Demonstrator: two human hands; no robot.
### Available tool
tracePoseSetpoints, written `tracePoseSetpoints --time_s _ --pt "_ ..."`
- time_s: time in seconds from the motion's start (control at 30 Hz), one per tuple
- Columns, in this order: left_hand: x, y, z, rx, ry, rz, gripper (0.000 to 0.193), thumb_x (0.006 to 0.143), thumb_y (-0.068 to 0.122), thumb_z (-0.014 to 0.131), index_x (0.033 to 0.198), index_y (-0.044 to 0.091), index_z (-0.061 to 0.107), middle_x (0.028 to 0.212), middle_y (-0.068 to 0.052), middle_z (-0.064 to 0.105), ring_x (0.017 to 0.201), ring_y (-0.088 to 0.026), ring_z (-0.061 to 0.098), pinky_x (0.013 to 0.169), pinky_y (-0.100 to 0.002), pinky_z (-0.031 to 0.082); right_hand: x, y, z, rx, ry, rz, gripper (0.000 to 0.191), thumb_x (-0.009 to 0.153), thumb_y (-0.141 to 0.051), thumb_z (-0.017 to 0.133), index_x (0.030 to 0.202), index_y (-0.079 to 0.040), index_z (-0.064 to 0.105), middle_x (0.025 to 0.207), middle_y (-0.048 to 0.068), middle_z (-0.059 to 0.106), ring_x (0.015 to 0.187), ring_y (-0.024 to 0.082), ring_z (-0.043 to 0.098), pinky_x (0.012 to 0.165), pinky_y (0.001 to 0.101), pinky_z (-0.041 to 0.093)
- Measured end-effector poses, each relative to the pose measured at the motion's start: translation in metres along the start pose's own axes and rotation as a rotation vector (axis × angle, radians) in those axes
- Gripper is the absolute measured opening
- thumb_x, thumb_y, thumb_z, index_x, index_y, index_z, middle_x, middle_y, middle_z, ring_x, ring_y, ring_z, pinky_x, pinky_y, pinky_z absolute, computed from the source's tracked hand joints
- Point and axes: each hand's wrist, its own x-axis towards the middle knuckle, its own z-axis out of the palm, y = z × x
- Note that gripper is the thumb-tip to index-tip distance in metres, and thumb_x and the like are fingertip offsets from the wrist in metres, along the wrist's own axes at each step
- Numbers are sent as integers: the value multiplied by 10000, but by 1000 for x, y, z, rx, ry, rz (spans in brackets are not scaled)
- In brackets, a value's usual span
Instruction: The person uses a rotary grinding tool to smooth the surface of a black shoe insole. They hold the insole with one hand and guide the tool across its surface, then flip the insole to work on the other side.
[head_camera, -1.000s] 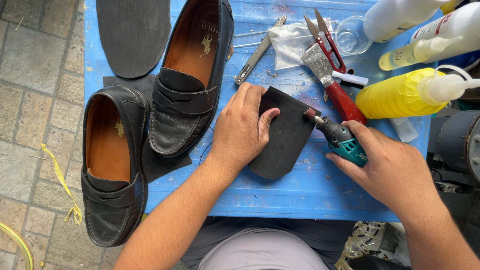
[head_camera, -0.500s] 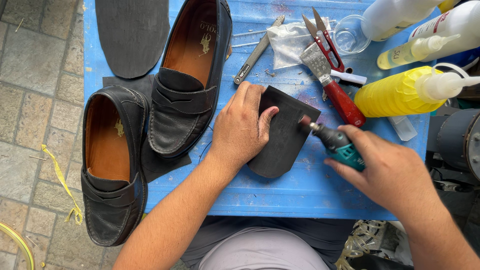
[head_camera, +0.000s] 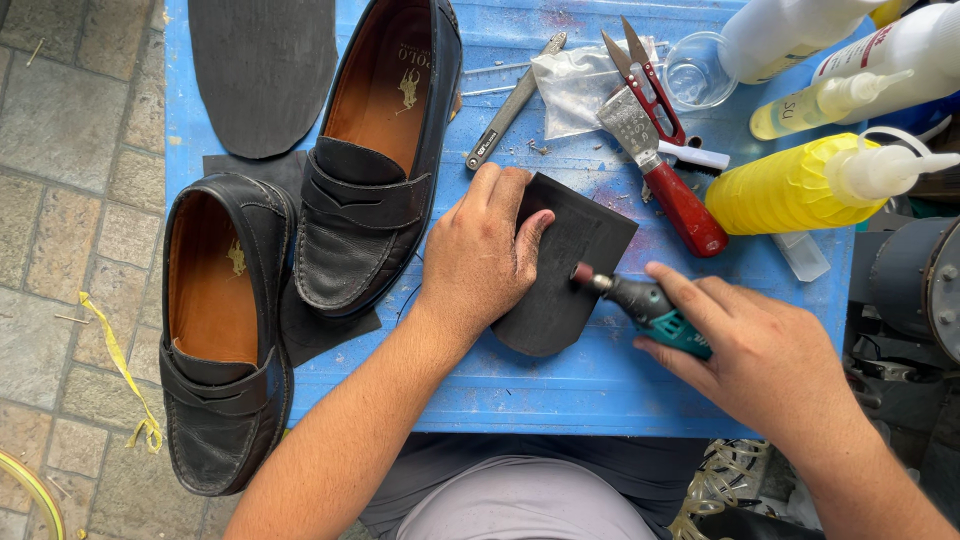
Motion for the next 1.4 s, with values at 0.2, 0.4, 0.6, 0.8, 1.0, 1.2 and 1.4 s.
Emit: tracePoseSetpoints --time_s 0.2,0.4,0.6,0.8,1.0,1.2,1.4 --pt "0 0 0 -16 8 -2 316 960 225 722 1169 37 578 1016 -144 604 822 -334 717 662 -429 580 6 6 3 -168 -75 168 782 831 -526 796 1477 -141 581 929 64 706 747 228 713 649 352 571" --pt "1 1 -1 -15 13 -8 234 972 225 717 1089 74 582 955 -129 581 777 -337 698 625 -437 569 0 0 -1 27 -4 33 743 733 -463 841 1361 -136 616 850 95 709 678 279 707 549 396 547" --pt "2 2 -1 -7 12 -8 198 983 231 704 1063 93 589 923 -113 570 744 -324 689 600 -432 561 7 2 0 -22 41 128 714 778 -445 801 1375 -108 601 912 110 715 699 284 701 604 391 558" --pt "2 2 -1 -12 20 -10 189 990 238 694 1054 92 593 905 -108 569 726 -319 688 588 -429 558 5 3 1 -19 -42 135 720 758 -495 819 1345 -135 607 869 100 724 684 272 716 569 391 563" --pt "2 2 -1 -7 23 -5 186 991 237 695 1050 91 597 902 -108 573 721 -315 689 582 -428 555 5 4 0 -12 -3 145 736 765 -493 798 1377 -132 609 914 103 719 700 279 710 587 395 565" --pt "2 2 0 -19 12 -22 178 997 240 693 1035 94 598 900 -102 578 721 -301 696 580 -416 558 2 -3 2 -8 -17 112 710 732 -460 812 1329 -127 622 897 96 707 712 284 707 576 406 557" --pt "2 2 1 -5 28 -7 170 996 233 680 1064 96 607 904 -95 587 715 -294 699 573 -405 564 0 -4 -3 16 -51 45 741 709 -458 873 1357 -184 641 820 73 694 697 272 704 569 408 546"
